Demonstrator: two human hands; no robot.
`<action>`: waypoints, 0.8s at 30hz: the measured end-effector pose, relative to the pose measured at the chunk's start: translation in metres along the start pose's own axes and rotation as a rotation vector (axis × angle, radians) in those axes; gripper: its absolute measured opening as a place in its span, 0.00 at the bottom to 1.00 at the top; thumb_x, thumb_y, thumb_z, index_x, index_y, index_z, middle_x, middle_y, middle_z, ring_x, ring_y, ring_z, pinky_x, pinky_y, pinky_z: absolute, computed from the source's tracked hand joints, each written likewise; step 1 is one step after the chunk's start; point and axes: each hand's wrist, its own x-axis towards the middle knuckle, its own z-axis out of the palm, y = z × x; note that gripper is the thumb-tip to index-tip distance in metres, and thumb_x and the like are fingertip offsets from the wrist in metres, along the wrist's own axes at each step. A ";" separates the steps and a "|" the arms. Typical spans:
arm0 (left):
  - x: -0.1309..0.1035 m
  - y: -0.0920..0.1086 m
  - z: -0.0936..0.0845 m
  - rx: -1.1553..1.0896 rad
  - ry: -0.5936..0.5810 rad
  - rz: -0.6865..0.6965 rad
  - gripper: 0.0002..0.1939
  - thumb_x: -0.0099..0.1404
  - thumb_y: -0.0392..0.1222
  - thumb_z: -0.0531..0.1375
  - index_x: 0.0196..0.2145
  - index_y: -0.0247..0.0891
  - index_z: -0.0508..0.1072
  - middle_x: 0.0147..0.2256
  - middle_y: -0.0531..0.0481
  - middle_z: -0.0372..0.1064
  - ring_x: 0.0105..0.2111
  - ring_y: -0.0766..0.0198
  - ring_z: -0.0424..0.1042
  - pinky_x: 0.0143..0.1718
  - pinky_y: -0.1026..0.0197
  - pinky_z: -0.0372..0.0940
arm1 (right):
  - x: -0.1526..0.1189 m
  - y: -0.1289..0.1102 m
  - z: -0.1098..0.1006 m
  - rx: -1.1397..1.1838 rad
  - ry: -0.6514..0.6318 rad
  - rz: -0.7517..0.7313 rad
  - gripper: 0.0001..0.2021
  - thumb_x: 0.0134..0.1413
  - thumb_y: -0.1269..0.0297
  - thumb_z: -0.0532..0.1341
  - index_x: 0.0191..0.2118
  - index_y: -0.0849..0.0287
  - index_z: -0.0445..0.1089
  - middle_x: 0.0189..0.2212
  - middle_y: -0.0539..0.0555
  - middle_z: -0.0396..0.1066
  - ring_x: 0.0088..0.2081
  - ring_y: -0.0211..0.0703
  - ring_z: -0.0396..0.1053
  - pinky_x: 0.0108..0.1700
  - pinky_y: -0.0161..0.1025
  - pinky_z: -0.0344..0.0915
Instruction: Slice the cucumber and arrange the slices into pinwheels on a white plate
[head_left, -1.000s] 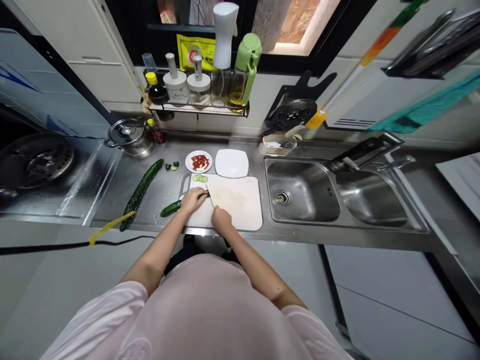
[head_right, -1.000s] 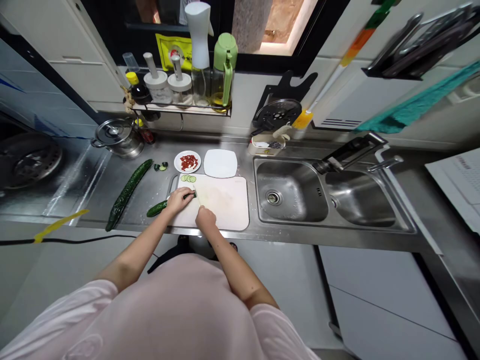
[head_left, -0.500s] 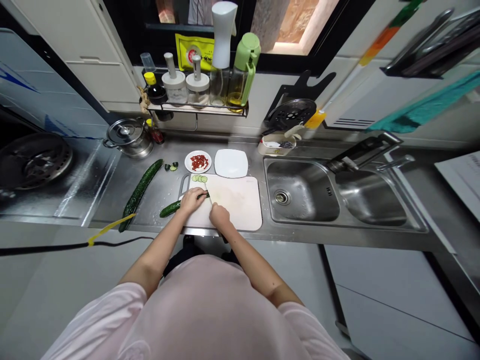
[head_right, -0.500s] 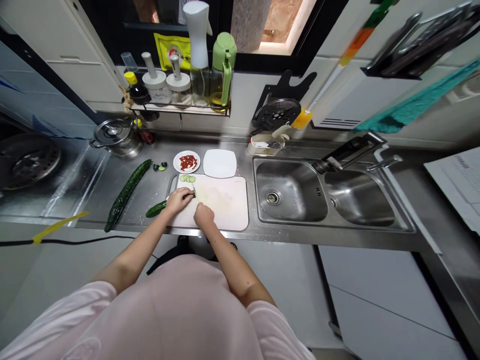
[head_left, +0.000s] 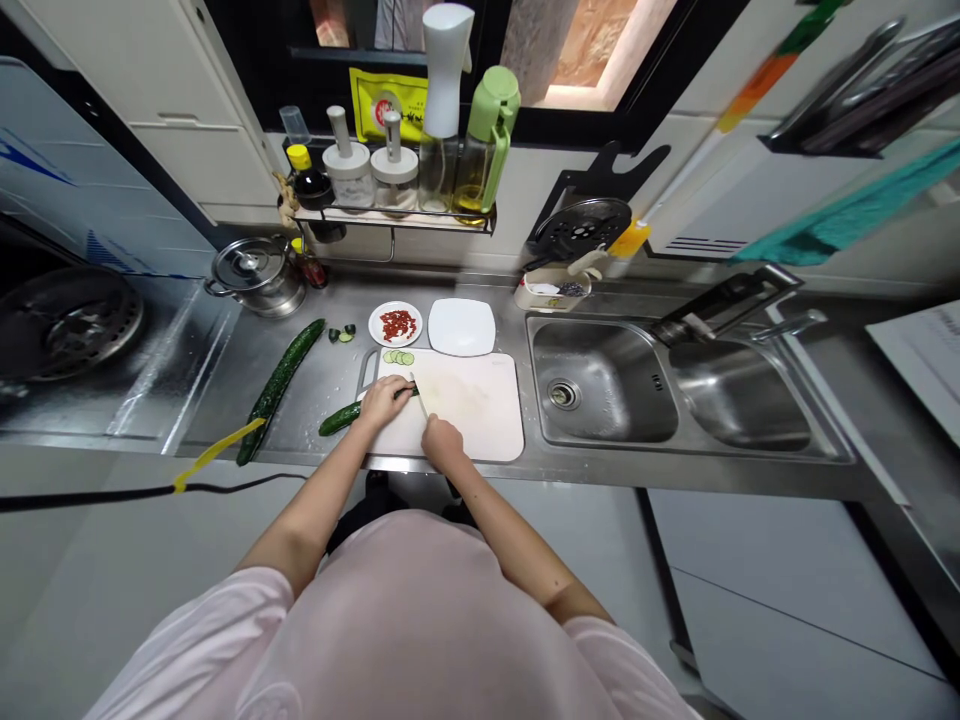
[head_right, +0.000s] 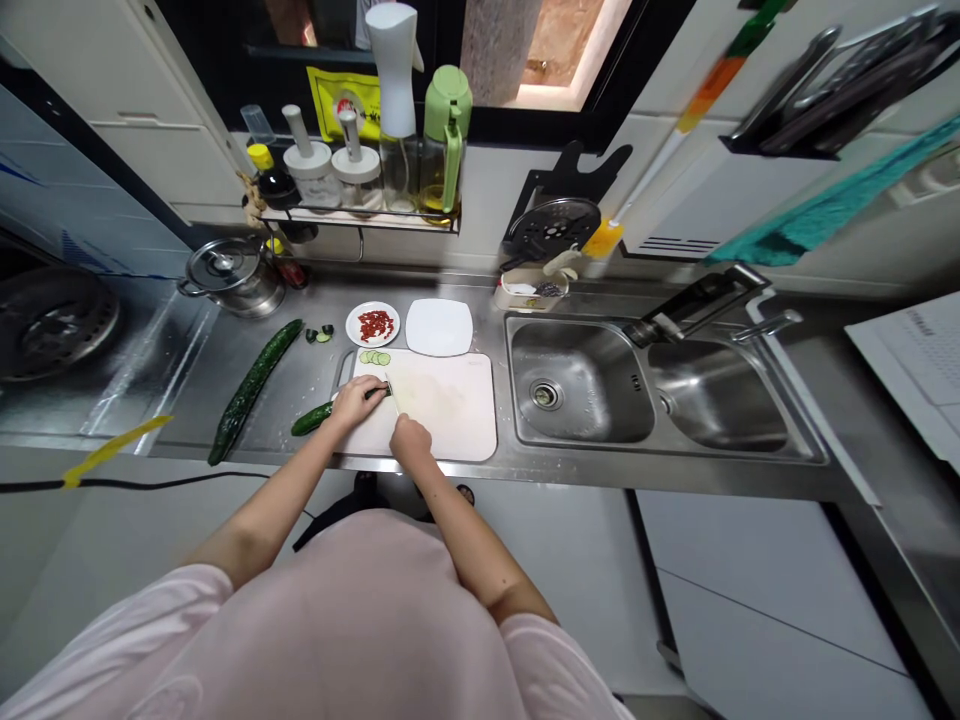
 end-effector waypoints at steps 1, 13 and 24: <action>0.000 0.000 0.000 -0.001 -0.002 0.001 0.11 0.66 0.43 0.55 0.42 0.44 0.76 0.43 0.48 0.72 0.45 0.59 0.69 0.49 0.56 0.64 | 0.003 -0.002 -0.002 0.007 0.001 -0.004 0.11 0.58 0.74 0.51 0.46 0.62 0.64 0.40 0.63 0.73 0.44 0.49 0.72 0.41 0.39 0.64; 0.000 -0.001 0.000 0.003 0.005 0.007 0.11 0.66 0.43 0.56 0.42 0.44 0.76 0.42 0.49 0.72 0.45 0.59 0.69 0.49 0.57 0.64 | 0.004 -0.003 0.000 0.013 0.015 0.002 0.12 0.57 0.74 0.51 0.45 0.62 0.64 0.39 0.63 0.73 0.44 0.50 0.72 0.41 0.40 0.65; 0.001 0.000 0.001 -0.002 0.007 0.003 0.11 0.65 0.42 0.56 0.42 0.44 0.76 0.42 0.49 0.73 0.46 0.59 0.69 0.50 0.56 0.63 | -0.019 0.009 0.009 -0.023 -0.023 0.038 0.11 0.58 0.74 0.50 0.45 0.62 0.64 0.39 0.63 0.73 0.43 0.50 0.73 0.39 0.39 0.65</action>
